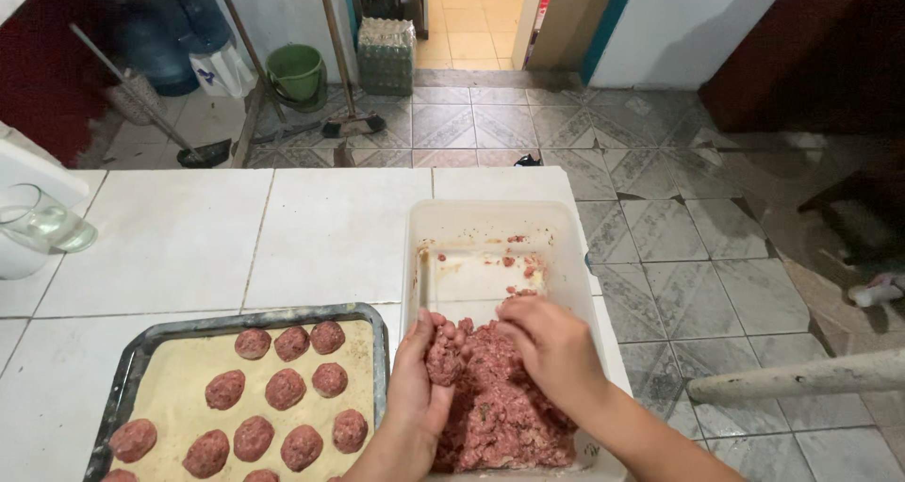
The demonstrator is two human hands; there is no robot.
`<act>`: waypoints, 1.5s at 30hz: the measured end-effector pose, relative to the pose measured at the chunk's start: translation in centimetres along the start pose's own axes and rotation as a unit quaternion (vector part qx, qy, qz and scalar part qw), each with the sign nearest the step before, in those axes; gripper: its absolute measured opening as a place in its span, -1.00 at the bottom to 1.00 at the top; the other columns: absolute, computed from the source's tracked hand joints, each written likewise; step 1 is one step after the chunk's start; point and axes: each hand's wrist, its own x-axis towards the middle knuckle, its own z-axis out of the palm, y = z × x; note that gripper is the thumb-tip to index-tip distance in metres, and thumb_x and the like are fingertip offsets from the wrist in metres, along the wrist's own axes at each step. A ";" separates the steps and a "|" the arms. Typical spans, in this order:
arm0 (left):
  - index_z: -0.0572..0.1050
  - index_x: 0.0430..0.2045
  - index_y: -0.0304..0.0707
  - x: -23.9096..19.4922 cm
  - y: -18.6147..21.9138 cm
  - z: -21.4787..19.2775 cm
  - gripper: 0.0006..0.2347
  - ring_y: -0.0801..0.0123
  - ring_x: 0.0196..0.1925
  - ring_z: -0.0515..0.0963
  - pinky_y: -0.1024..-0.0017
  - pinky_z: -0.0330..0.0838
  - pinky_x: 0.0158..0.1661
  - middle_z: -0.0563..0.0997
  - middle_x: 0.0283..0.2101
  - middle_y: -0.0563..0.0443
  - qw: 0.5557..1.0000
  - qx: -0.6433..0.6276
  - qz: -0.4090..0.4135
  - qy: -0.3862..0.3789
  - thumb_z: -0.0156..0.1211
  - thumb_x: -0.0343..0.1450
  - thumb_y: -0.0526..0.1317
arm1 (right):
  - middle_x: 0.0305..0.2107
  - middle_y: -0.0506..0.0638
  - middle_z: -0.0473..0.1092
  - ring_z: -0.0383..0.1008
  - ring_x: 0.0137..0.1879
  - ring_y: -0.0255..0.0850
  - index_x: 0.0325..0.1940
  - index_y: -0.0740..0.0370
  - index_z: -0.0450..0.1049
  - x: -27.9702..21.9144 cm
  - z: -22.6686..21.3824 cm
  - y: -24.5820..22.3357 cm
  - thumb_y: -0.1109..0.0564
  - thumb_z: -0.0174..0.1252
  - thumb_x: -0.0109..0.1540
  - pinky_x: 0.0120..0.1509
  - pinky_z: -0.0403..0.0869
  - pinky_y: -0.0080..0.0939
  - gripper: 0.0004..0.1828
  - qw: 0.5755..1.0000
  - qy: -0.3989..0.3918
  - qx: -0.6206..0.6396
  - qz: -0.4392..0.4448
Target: The person repeatedly scoops ground meat from a container, rolls it into small balls between their hands, and places each ball onto a baking tray. The process continues until the tray is filled with uniformly sized meatballs.
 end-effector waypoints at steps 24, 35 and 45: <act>0.24 0.36 -0.12 -4.3 0.2 3.5 -0.23 -0.20 0.51 0.16 -0.29 0.00 0.33 0.21 0.45 -0.46 0.936 -0.164 -0.077 -0.301 -0.27 0.41 0.43 | -0.20 0.32 0.55 0.65 -0.09 0.12 -0.30 0.41 0.57 0.3 2.5 -9.8 -0.03 -0.14 0.41 -0.12 0.59 -0.01 -0.48 0.965 0.127 0.017 -0.230; 0.44 -0.03 -0.38 -3.5 0.9 4.1 -0.50 0.18 -0.22 0.56 0.28 0.43 -0.06 0.56 -0.15 -0.25 0.989 -0.097 -0.070 -0.085 -0.07 0.54 0.18 | -0.07 0.29 0.47 0.52 0.12 0.09 -0.06 0.40 0.50 0.6 1.2 -7.2 -0.37 -0.48 0.41 0.39 0.20 0.16 -0.14 0.985 0.046 -0.012 -0.165; 0.49 0.18 -0.32 -2.3 1.2 2.3 -0.25 0.50 -0.64 0.54 0.62 0.45 -0.46 0.66 -0.53 0.10 0.979 0.048 -0.023 -0.195 -0.40 0.48 0.37 | 0.13 0.31 0.36 0.37 0.34 0.24 0.02 0.34 0.46 1.2 0.6 -8.4 -0.40 -0.54 0.42 0.59 0.27 0.43 -0.14 0.983 0.127 -0.057 -0.117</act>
